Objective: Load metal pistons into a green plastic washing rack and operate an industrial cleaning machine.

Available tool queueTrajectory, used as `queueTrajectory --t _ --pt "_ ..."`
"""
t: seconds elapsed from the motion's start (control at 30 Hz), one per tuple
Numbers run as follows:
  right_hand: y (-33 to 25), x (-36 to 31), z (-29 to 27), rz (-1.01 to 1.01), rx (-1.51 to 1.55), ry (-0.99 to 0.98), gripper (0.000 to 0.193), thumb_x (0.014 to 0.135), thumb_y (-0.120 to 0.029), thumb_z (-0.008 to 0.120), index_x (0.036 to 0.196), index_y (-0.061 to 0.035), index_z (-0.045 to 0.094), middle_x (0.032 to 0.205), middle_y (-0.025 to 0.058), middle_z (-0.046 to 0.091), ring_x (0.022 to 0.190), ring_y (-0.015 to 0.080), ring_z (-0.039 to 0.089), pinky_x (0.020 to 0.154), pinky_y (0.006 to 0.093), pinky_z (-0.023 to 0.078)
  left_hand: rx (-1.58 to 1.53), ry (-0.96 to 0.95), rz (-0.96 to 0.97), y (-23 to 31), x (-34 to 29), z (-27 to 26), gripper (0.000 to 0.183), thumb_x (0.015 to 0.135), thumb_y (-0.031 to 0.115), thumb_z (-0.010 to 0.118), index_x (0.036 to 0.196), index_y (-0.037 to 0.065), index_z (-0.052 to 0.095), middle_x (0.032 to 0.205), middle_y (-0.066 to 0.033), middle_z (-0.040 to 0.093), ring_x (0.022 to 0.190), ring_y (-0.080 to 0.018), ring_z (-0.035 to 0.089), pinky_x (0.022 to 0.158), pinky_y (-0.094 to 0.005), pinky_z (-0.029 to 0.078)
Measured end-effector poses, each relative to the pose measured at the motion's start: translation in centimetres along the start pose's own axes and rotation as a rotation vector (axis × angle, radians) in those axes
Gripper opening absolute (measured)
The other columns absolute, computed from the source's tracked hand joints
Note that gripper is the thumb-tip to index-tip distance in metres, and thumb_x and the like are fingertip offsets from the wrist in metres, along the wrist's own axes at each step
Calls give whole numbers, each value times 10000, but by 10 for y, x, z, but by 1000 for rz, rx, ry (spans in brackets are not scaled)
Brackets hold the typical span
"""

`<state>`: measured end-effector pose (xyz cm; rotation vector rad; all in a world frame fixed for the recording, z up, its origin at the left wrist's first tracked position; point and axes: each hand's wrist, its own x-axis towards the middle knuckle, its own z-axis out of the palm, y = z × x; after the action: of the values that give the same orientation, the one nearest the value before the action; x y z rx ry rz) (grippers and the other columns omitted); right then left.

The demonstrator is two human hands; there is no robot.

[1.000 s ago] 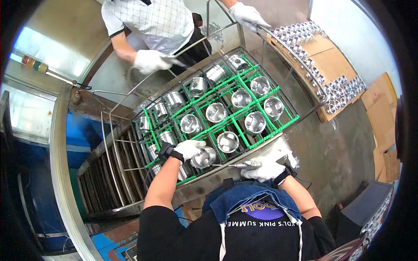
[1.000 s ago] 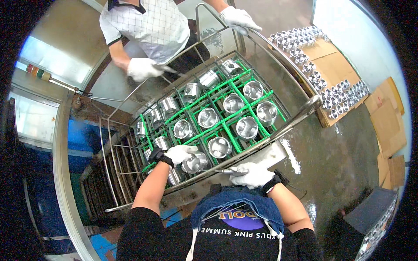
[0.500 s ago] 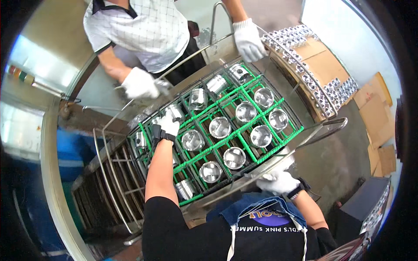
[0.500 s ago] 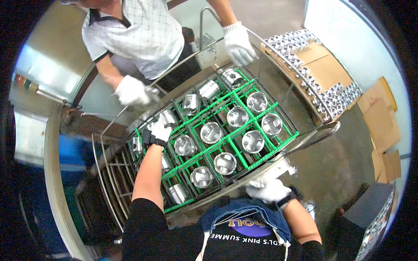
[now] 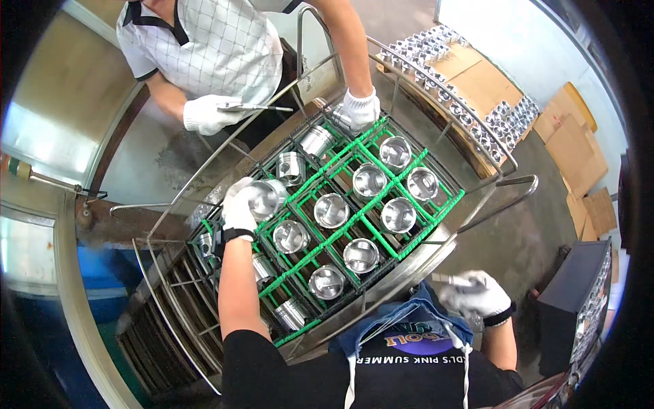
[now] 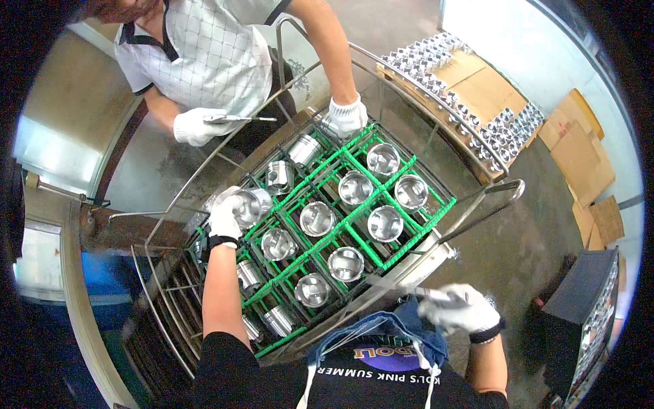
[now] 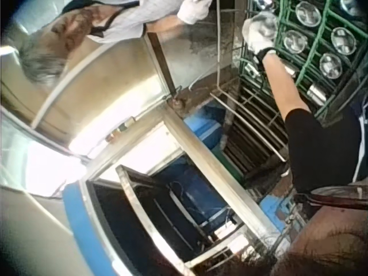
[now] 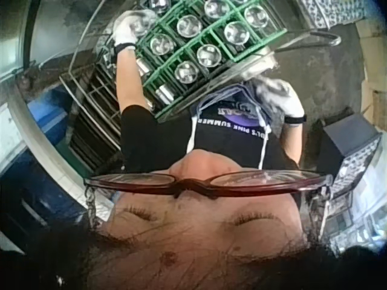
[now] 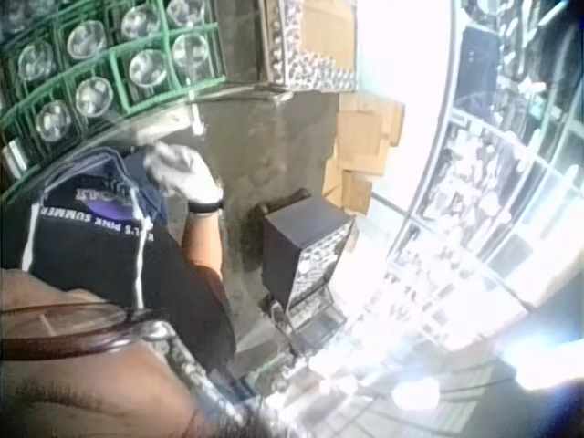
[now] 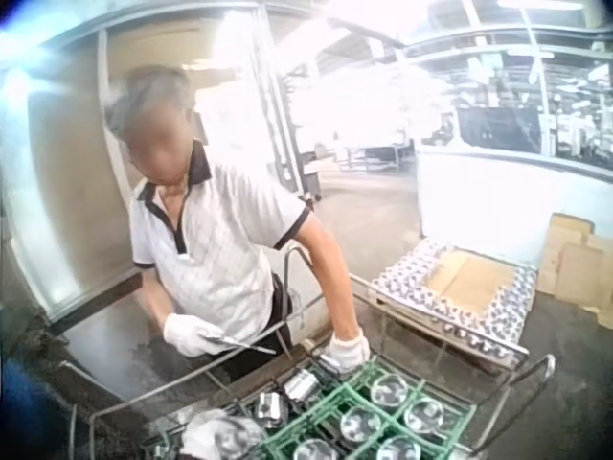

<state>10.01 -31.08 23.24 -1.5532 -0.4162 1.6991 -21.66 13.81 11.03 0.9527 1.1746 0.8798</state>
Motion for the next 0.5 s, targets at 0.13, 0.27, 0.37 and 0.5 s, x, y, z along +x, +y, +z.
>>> queueTrajectory --t 0.13,0.27,0.37,0.5 --pt "-17 23 32 -167 -208 119 389 843 -115 738 1218 -39 664 976 44 722 620 65 600 493 193 468 -504 -341 -210 -16 -39 40 487 797 144 499 1234 -49 589 1150 -233 659 1003 -373 665 916 -494 546" --pt "-15 34 46 -197 -345 326 193 878 -231 693 1014 -96 715 795 41 700 653 123 651 554 283 513 -521 -507 -364 -17 -85 116 463 799 178 504 1207 -17 606 1133 -219 664 995 -380 665 916 -493 547" --pt "-4 25 35 -347 -778 391 222 832 -309 706 967 -133 713 831 75 713 751 216 682 691 344 536 -448 -544 -378 -31 -94 166 402 780 114 534 1158 8 623 1091 -191 673 915 -349 676 828 -441 570" --pt "14 26 27 -353 -692 588 223 830 -313 721 933 -116 697 814 64 695 751 191 668 693 326 523 -363 -422 -289 -104 -66 215 193 838 97 686 1021 39 677 907 -58 710 830 -172 666 763 -330 548"
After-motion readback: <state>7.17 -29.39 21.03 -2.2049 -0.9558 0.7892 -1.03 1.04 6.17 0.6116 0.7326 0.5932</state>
